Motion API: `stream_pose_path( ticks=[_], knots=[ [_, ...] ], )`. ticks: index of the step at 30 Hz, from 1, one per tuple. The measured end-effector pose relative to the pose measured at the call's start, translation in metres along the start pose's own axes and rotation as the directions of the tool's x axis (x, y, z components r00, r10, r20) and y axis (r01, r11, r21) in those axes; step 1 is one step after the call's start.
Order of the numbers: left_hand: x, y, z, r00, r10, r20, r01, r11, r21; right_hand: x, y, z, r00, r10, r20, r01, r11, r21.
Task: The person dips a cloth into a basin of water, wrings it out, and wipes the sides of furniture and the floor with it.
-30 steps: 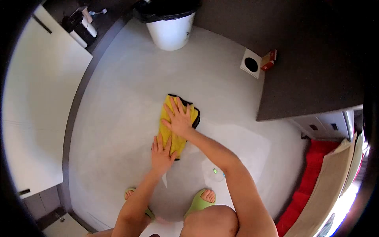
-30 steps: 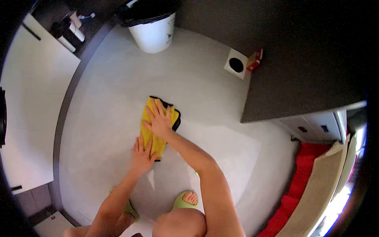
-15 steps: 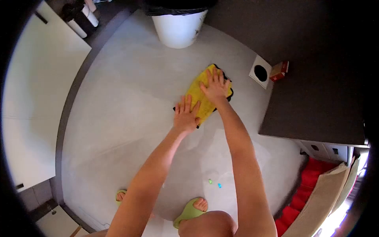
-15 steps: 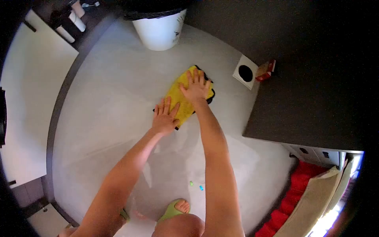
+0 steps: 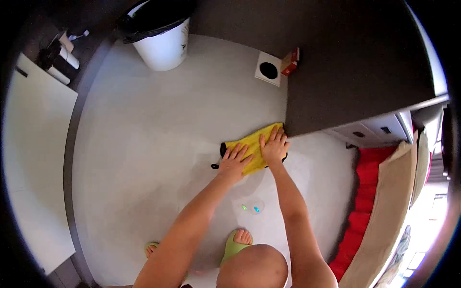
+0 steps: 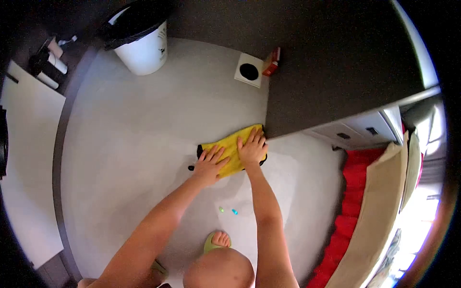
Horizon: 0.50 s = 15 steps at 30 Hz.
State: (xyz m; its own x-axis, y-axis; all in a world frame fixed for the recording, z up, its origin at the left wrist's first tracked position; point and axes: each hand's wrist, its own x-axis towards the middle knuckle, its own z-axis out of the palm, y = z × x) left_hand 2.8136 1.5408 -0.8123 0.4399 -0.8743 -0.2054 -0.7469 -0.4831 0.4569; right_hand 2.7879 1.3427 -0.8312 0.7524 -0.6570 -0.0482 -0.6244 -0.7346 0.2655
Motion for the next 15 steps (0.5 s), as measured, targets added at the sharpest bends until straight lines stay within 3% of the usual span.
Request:
stream_pose_path(
  ticks=[3,7,11,13,15],
  knots=[
    [-0.027,-0.007,0.008,0.993,0.097,-0.061,-0.095,0.995,0.038,-0.045,0.001,0.005,0.999,0.047,-0.015,-0.047,0.999,0.026],
    [-0.072,-0.028,0.001,0.981,0.191,-0.005,-0.190,0.977,0.097,-0.114,-0.011,-0.001,0.999,0.038,0.036,-0.041,0.995,0.090],
    [-0.125,-0.086,-0.005,0.965,0.261,0.015,-0.259,0.944,0.205,-0.154,-0.054,-0.021,0.987,-0.158,0.035,0.148,0.968,0.201],
    [-0.139,-0.129,-0.036,0.956,0.276,0.096,-0.292,0.928,0.233,-0.159,-0.074,-0.037,0.955,-0.292,0.054,0.262,0.913,0.313],
    [-0.148,-0.169,-0.068,0.955,0.289,0.059,-0.293,0.903,0.313,-0.155,-0.093,-0.051,0.910,-0.407,0.085,0.363,0.878,0.312]
  ],
)
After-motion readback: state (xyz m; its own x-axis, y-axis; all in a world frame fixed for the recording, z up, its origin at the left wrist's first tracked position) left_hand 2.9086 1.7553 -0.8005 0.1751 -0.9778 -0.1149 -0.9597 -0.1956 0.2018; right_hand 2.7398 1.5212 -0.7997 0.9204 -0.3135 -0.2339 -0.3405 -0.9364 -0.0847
